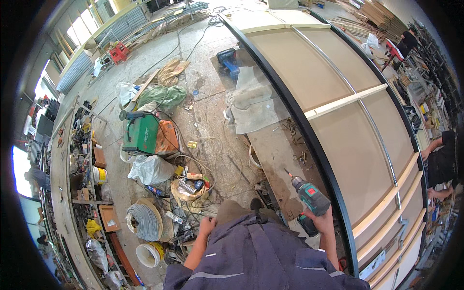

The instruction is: The person assembles a large tabletop by attaching a wooden panel to a white surface using a nail gun and a cordless drill. They position the panel, secure it with fasteners, and later flip the unit to attach a metal bracket to the underside.

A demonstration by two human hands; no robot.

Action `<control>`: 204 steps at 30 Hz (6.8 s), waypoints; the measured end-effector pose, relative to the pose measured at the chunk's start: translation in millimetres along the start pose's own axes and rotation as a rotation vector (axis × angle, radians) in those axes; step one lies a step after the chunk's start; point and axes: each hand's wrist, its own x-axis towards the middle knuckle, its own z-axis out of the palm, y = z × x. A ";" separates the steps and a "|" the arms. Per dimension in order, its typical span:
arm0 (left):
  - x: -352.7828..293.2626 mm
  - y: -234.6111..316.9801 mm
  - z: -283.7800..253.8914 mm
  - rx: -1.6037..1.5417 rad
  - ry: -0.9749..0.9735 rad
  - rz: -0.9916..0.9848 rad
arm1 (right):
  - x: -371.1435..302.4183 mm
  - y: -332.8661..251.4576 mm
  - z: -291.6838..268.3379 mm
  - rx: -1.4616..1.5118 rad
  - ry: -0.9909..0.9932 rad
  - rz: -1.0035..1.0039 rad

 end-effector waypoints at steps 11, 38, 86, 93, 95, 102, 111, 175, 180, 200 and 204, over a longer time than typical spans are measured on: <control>216.4 254.1 -113.1 -0.113 0.164 0.548 | 64.8 -30.5 45.9 -0.208 0.039 0.177; 457.8 597.3 -302.8 0.721 -0.239 1.018 | 89.1 -91.2 261.7 -0.188 0.890 0.420; 88.1 533.7 -233.7 -0.117 -1.183 0.569 | 96.8 -74.0 242.7 -0.089 0.562 -0.012; -34.7 474.4 -160.6 -0.197 -1.412 0.543 | -29.2 -95.6 232.0 0.025 0.676 -0.165; -65.4 458.7 -140.9 -0.121 -1.486 0.561 | -60.0 -92.5 231.7 0.022 0.820 -0.119; -167.5 400.6 -76.0 0.310 -1.700 0.811 | -168.0 -51.1 254.6 0.241 1.168 0.178; -258.1 375.4 -10.9 0.693 -1.917 1.423 | -290.3 -31.4 261.5 0.370 1.581 0.344; -651.2 555.2 354.8 -0.577 -1.589 0.072 | -538.1 68.8 -461.6 -0.096 0.614 0.009; -647.0 531.1 403.6 -0.440 -1.722 -0.204 | -550.0 76.0 -467.3 -0.150 0.588 0.132; -520.2 490.4 443.2 0.128 -1.783 0.794 | -396.7 26.7 -535.4 -0.076 0.521 0.915; -498.3 489.6 440.2 0.145 -1.741 0.789 | -380.8 29.6 -534.6 -0.080 0.503 0.930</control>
